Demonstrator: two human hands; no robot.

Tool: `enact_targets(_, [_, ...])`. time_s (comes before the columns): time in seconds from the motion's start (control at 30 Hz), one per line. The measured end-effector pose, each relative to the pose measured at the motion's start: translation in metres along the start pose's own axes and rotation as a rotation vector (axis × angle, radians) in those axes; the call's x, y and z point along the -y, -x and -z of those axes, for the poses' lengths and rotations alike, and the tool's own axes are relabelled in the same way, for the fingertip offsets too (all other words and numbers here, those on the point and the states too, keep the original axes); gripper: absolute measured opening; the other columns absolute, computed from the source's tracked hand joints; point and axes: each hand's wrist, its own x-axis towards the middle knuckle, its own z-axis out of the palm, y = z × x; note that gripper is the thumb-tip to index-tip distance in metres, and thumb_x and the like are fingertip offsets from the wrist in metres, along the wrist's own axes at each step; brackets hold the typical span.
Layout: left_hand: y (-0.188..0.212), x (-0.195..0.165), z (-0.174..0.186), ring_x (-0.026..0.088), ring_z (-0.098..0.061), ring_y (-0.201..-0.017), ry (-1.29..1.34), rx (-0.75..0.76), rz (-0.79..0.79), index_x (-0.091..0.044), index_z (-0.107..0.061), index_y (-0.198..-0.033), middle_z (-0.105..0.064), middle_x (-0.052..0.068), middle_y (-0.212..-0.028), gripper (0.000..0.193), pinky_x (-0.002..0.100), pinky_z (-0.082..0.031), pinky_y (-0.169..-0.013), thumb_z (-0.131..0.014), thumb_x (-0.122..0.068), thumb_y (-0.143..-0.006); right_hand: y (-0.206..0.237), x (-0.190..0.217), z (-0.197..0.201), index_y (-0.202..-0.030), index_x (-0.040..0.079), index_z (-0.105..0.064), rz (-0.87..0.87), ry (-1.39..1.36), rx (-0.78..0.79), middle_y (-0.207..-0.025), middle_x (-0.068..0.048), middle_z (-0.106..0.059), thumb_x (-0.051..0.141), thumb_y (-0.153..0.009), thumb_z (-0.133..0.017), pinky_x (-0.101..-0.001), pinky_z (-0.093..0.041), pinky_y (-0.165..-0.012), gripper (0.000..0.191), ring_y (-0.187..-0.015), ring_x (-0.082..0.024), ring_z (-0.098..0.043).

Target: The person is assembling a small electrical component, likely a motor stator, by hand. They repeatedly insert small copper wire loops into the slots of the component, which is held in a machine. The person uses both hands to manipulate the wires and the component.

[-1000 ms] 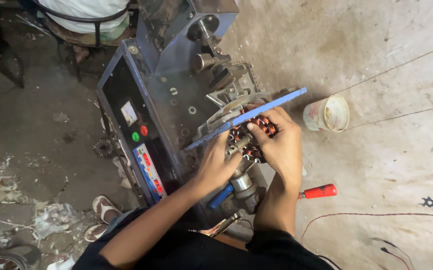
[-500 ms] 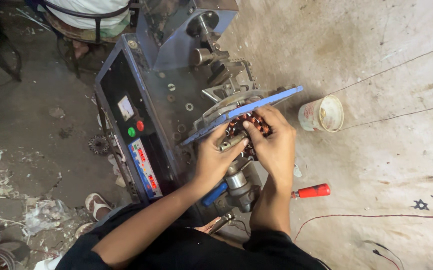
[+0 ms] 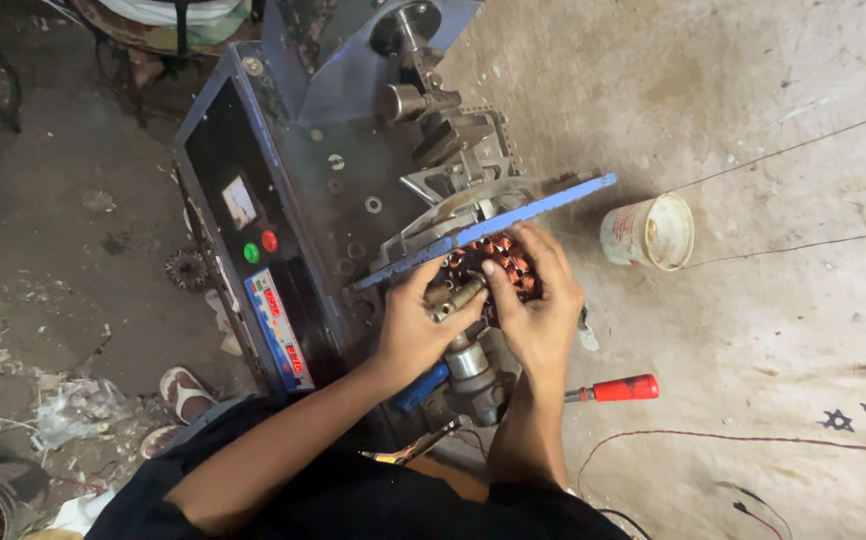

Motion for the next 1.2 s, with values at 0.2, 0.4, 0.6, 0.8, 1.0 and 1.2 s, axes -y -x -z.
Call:
enact_targets(0.2, [0.0, 0.002, 0.003, 0.01, -0.075, -0.095, -0.168, -0.01, -0.024, -0.003, -0.062, -0.136, -0.08, 0.01, -0.107, 0.059, 0.028, -0.06, -0.083, -0.084, -0.012, -0.082, -0.007, 0.0, 0.002, -0.124, -0.003, -0.067, 0.036, 0.107, 0.064, -0.129, -0.019, -0.068, 0.005, -0.084, -0.084, -0.0352, -0.053, -0.102, 0.044, -0.119, -0.03, -0.069])
enact_targets(0.4, [-0.003, 0.005, 0.006, 0.023, -0.077, -0.103, -0.3, -0.012, -0.266, -0.003, -0.062, -0.132, -0.076, 0.015, -0.113, 0.056, 0.034, -0.061, -0.088, -0.086, -0.013, -0.083, -0.002, -0.002, 0.001, -0.123, -0.001, -0.071, -0.039, 0.052, 0.056, -0.129, -0.018, -0.071, 0.005, -0.088, -0.08, -0.0342, -0.054, -0.101, 0.036, -0.118, -0.027, -0.071])
enact_targets(0.6, [-0.006, 0.005, 0.011, 0.028, -0.076, -0.107, -0.368, 0.034, -0.288, -0.007, -0.062, -0.138, -0.073, 0.016, -0.117, 0.062, 0.037, -0.061, -0.09, -0.086, -0.013, -0.081, 0.009, -0.015, -0.006, -0.123, 0.0, -0.071, -0.011, -0.01, -0.03, -0.127, -0.016, -0.072, 0.003, -0.09, -0.079, -0.0347, -0.054, -0.104, 0.035, -0.119, -0.025, -0.07])
enact_targets(0.8, [-0.009, 0.006, 0.02, 0.031, -0.072, -0.114, -0.365, 0.133, -0.41, -0.011, -0.056, -0.147, -0.068, 0.019, -0.128, 0.069, 0.04, -0.059, -0.097, -0.084, -0.011, -0.084, 0.017, -0.034, -0.013, -0.128, -0.003, -0.064, -0.24, -0.484, -0.122, -0.126, -0.015, -0.07, 0.004, -0.096, -0.072, -0.0338, -0.053, -0.106, 0.034, -0.117, -0.02, -0.068])
enact_targets(1.0, [-0.017, 0.009, 0.026, 0.033, -0.071, -0.111, -0.43, 0.216, -0.526, -0.013, -0.056, -0.147, -0.068, 0.019, -0.124, 0.068, 0.041, -0.059, -0.096, -0.084, -0.013, -0.085, 0.011, -0.047, -0.003, -0.126, -0.003, -0.069, -0.393, -0.585, -0.089, -0.121, -0.018, -0.072, 0.008, -0.101, -0.067, -0.0346, -0.053, -0.105, 0.028, -0.113, -0.02, -0.069])
enact_targets(1.2, [-0.018, 0.01, 0.032, 0.029, -0.074, -0.095, -0.412, 0.325, -0.403, -0.014, -0.055, -0.149, -0.07, 0.016, -0.111, 0.069, 0.04, -0.061, -0.083, -0.084, -0.014, -0.086, 0.008, -0.05, 0.001, -0.101, -0.001, -0.068, -0.243, -0.747, -0.112, -0.116, -0.013, -0.068, 0.008, -0.101, -0.071, -0.038, -0.049, -0.106, 0.009, -0.11, -0.021, -0.064])
